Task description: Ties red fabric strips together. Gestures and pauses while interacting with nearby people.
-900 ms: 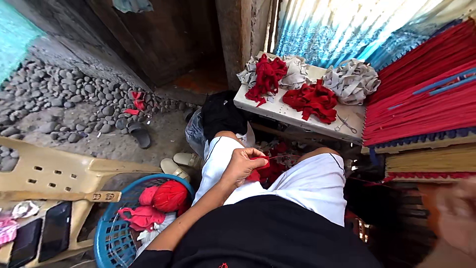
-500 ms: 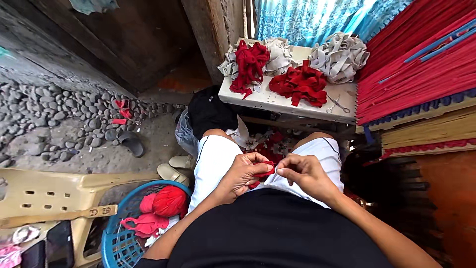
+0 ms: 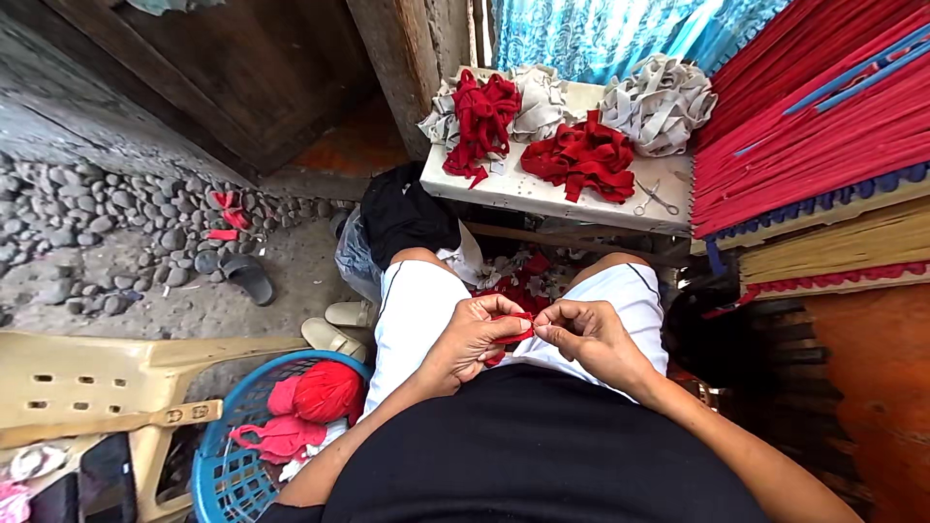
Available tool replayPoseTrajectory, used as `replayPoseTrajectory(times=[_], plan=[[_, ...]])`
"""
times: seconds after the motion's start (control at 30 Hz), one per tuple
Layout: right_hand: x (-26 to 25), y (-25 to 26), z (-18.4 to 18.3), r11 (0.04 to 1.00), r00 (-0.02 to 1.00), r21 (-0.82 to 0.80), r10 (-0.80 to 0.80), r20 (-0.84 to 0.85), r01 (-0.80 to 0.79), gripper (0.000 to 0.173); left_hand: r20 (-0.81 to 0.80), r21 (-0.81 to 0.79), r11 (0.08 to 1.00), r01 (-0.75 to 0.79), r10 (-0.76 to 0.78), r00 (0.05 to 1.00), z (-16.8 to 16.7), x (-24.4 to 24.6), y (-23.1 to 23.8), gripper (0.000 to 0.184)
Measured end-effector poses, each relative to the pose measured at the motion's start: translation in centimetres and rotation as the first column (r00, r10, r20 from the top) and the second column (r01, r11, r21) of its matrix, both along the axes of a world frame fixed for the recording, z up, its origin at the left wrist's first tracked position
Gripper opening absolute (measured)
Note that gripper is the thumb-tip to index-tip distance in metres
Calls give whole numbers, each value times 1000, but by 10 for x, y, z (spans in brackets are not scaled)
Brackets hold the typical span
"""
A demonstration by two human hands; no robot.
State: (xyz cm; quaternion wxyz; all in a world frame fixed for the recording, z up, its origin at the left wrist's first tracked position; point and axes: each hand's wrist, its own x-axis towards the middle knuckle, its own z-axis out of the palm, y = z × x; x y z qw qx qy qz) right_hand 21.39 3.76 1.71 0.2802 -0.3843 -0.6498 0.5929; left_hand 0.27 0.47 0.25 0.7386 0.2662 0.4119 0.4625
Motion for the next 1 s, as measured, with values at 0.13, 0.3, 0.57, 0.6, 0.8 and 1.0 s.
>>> replayPoseTrajectory(times=[0.13, 0.3, 0.57, 0.6, 0.8, 1.0], plan=[[-1, -1, 1, 1000, 1000, -12, -19, 2, 19, 8, 1, 17, 1000, -22, 22, 1000, -2, 1, 0, 10], [-1, -1, 0, 999, 999, -15, -48, -3, 48, 9, -97, 133, 986, -105, 118, 988, -1, 8, -1, 12], [-3, -2, -2, 997, 997, -26, -73, -23, 72, 8, -263, 486, 862, -145, 303, 916, -9, 11, -2, 15], [-3, -2, -2, 996, 997, -38, -76, -24, 75, 8, -281, 543, 829, -135, 331, 901, -10, 12, -2, 15], [-6, -4, -4, 975, 987, -195, -126, -103, 105, 6, -316, 796, 604, -22, 447, 837, -21, 11, 3, 9], [-11, -9, -7, 938, 952, -328, -193, -235, 109, 7, -297, 898, 439, 44, 529, 795, -30, 11, 6, 7]])
